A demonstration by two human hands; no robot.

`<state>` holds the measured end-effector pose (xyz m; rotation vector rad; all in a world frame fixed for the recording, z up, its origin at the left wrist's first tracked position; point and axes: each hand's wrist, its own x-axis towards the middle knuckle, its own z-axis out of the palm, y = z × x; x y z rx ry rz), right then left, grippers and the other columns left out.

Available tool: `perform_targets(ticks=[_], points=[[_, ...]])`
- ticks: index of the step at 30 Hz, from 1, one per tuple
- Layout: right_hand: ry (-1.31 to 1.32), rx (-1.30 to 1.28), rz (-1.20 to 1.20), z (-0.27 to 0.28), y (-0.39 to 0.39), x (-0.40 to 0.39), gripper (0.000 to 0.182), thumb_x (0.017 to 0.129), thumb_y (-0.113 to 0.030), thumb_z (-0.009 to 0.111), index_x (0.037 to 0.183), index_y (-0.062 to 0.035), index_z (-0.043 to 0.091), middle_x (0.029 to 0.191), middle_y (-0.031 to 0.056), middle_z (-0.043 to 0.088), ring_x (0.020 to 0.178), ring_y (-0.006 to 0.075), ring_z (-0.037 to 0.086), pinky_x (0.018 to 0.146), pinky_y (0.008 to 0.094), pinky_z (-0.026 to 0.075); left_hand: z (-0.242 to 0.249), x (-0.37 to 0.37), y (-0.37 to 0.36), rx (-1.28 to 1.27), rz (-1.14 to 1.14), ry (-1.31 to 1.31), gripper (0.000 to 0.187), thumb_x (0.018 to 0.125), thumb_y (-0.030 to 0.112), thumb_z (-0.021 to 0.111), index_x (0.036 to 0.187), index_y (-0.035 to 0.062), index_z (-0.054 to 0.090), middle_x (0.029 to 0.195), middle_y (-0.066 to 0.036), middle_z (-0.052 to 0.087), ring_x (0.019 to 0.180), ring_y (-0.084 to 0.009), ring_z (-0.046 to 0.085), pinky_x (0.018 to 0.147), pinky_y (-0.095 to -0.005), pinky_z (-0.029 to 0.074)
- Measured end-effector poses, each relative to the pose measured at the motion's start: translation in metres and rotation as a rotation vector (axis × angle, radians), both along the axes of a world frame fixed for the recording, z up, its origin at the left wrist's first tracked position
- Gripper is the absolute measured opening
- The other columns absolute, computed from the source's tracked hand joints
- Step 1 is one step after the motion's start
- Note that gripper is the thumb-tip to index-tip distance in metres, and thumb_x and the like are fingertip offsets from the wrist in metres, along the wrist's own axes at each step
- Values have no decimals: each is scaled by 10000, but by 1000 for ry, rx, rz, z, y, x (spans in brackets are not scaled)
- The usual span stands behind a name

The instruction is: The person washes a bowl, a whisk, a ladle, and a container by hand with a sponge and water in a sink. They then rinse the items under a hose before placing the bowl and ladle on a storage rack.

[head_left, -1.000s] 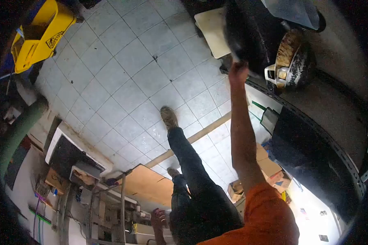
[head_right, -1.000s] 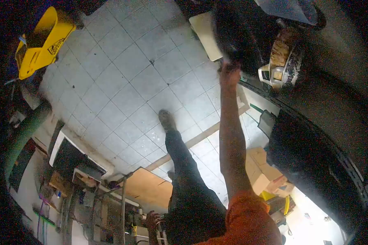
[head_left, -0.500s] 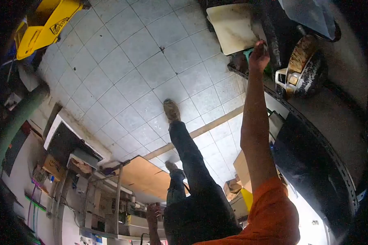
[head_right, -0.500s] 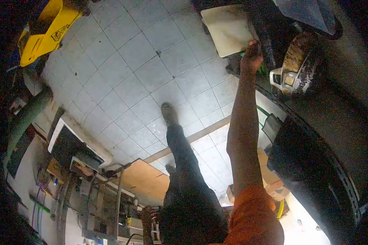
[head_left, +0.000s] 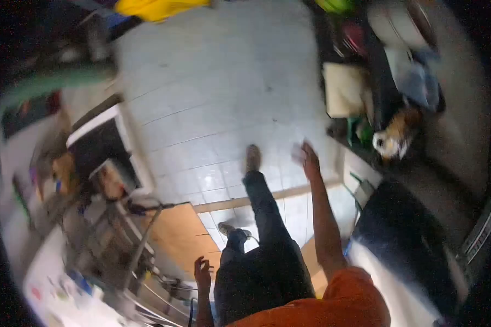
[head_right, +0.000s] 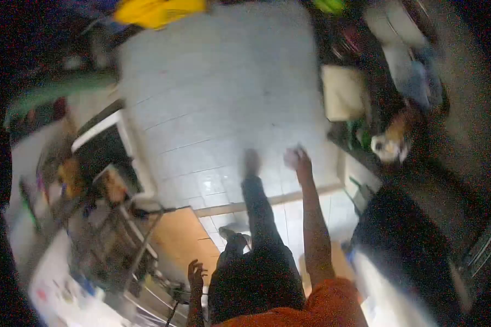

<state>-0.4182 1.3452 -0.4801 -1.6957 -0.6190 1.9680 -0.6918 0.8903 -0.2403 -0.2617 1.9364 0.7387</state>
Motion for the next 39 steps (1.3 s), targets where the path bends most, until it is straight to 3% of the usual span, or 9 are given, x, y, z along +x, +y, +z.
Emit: perform_targets(ticks=[3,5,8,17,20,28,32,36,39], points=[[37,42,291,51,-108,-38,528,899,-259,546,1362,-61,386,1134,109,597,976,224,612,839,358,516,41,-3,16,162,-266,326,332,902,180,566,1194,40,491,1029,-73,570,723,-153,608,588,-272,506],[40,-16,383,114,-150,-78,444,898,-219,541,1312,-89,443,1110,122,605,929,221,628,761,346,530,78,-8,15,164,46,180,341,901,152,536,1217,41,475,1027,-87,587,720,-138,595,621,-275,503],[35,35,736,174,-205,-120,463,889,-322,580,1266,-77,468,1033,125,617,777,209,640,679,320,527,122,-7,-31,416,229,364,346,890,119,548,1221,50,473,1032,-85,587,787,-152,590,699,-280,489],[-226,270,1388,231,-365,-203,308,899,-252,559,1136,-56,556,895,102,644,696,190,614,591,326,514,187,35,-339,266,730,923,261,871,129,588,1121,73,538,996,-63,589,773,-148,580,623,-291,459],[-58,440,1592,219,-439,-251,271,893,-232,577,1095,-52,580,870,75,653,667,153,605,554,283,498,204,52,-437,160,995,944,250,878,111,590,1120,60,555,985,-65,624,788,-149,594,656,-265,472],[353,368,2257,325,-760,-411,243,951,-204,499,1135,-66,577,867,30,635,672,84,545,584,227,465,277,122,-622,-32,1460,1168,231,921,110,541,1133,20,560,1048,-68,614,881,-126,580,767,-266,474],[530,318,2448,372,-905,-445,227,941,-183,505,1119,-66,585,877,16,626,710,81,554,610,223,470,351,197,-711,-286,1491,1257,272,928,108,517,1186,23,529,1090,-91,584,895,-151,591,805,-271,462],[587,170,2614,389,-1031,-474,238,935,-210,532,1100,-49,590,891,15,626,746,84,567,634,227,473,431,301,-780,-882,1732,1429,314,941,190,482,1196,15,533,1110,-114,572,971,-204,576,829,-313,458],[740,167,2664,417,-1110,-500,233,925,-216,550,1077,-47,601,896,10,629,750,77,562,633,230,470,435,448,-801,-1432,1645,1081,407,928,269,544,1225,-9,509,1179,-185,569,1081,-247,545,900,-320,445]])
